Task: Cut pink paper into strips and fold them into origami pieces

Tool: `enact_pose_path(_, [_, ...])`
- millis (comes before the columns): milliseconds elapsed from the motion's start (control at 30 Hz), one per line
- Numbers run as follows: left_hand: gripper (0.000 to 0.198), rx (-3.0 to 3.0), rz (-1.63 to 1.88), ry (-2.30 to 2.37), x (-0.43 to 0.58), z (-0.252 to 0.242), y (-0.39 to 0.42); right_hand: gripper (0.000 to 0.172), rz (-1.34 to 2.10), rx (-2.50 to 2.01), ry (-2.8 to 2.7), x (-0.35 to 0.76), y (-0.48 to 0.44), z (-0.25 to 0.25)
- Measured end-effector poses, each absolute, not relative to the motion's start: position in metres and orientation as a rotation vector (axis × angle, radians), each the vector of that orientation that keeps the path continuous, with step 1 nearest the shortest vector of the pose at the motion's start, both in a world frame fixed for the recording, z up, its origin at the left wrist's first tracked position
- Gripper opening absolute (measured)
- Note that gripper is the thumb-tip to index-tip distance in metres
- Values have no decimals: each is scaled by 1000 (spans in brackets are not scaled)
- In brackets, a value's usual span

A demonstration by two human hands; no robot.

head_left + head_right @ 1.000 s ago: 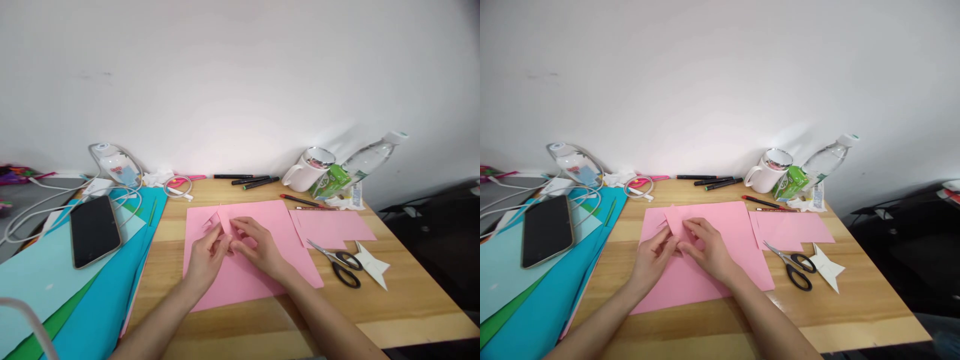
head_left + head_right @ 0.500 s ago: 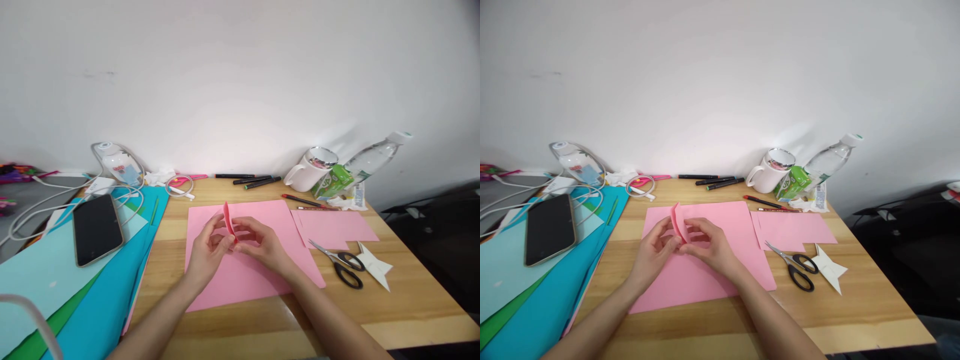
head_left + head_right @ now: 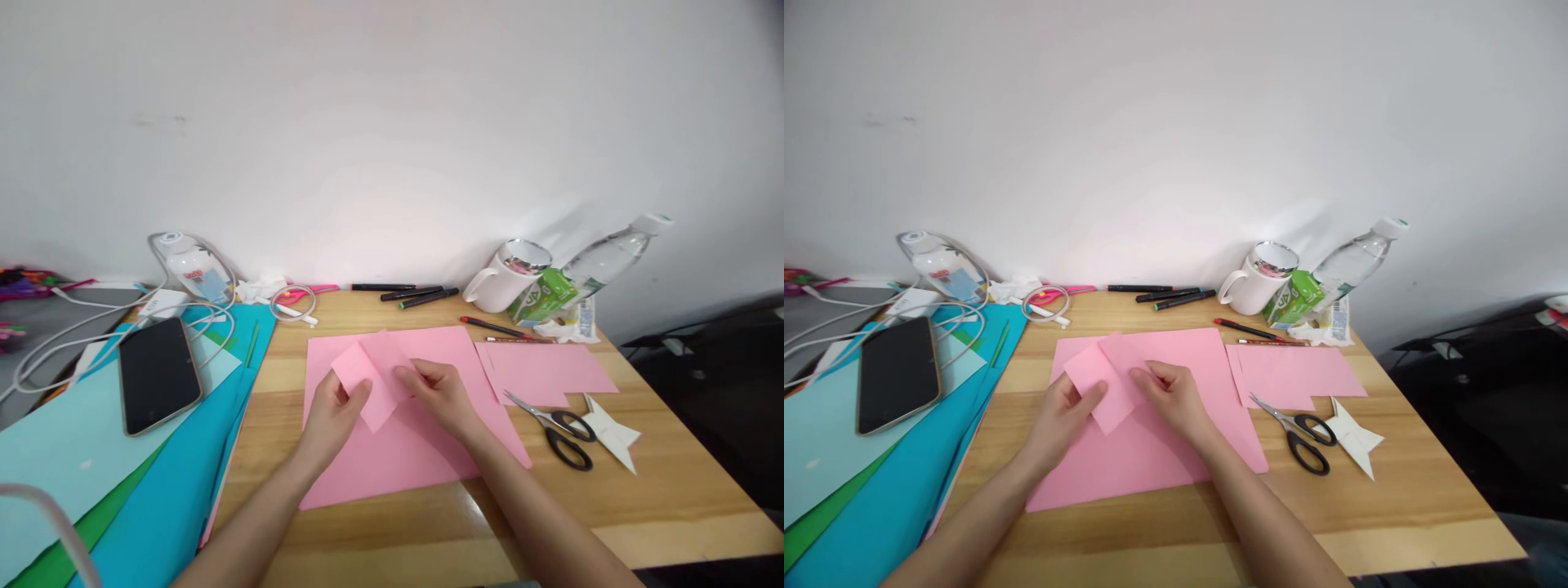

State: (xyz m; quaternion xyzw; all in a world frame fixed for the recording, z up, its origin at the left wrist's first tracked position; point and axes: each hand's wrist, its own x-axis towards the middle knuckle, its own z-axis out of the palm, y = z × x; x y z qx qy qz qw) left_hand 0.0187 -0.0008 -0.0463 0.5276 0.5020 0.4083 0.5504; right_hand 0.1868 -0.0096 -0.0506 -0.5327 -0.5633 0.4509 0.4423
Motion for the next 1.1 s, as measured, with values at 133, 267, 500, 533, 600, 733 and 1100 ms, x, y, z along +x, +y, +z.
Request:
enact_pose_path(133, [19, 1200, 905, 1148, 17, -47, -1, 39, 1178, -1350, -1205, 192, -5, -58])
enact_pose_path(267, [23, 1220, 838, 1114, 17, -44, -4, 34, 1392, -1321, -998, 194, -3, -63])
enact_pose_path(500, [23, 1138, 883, 1077, 20, -43, -5, 31, 1304, -1321, -825, 184, -6, -61])
enact_pose_path(533, [25, 1159, 886, 1075, 19, -44, -5, 31, 1313, -1327, -803, 183, -6, -60])
enact_pose_path(600, [28, 1274, 875, 1084, 18, -45, -5, 33, 1338, -1352, -781, 181, -5, -59])
enact_pose_path(733, [39, 1733, 943, 988, 14, -50, -6, 38, 1344, -1340, -801, 183, -3, -60])
enact_pose_path(1100, [66, 1929, 777, 949, 15, -45, -9, 47, 1128, -1376, -1159, 192, -6, -47])
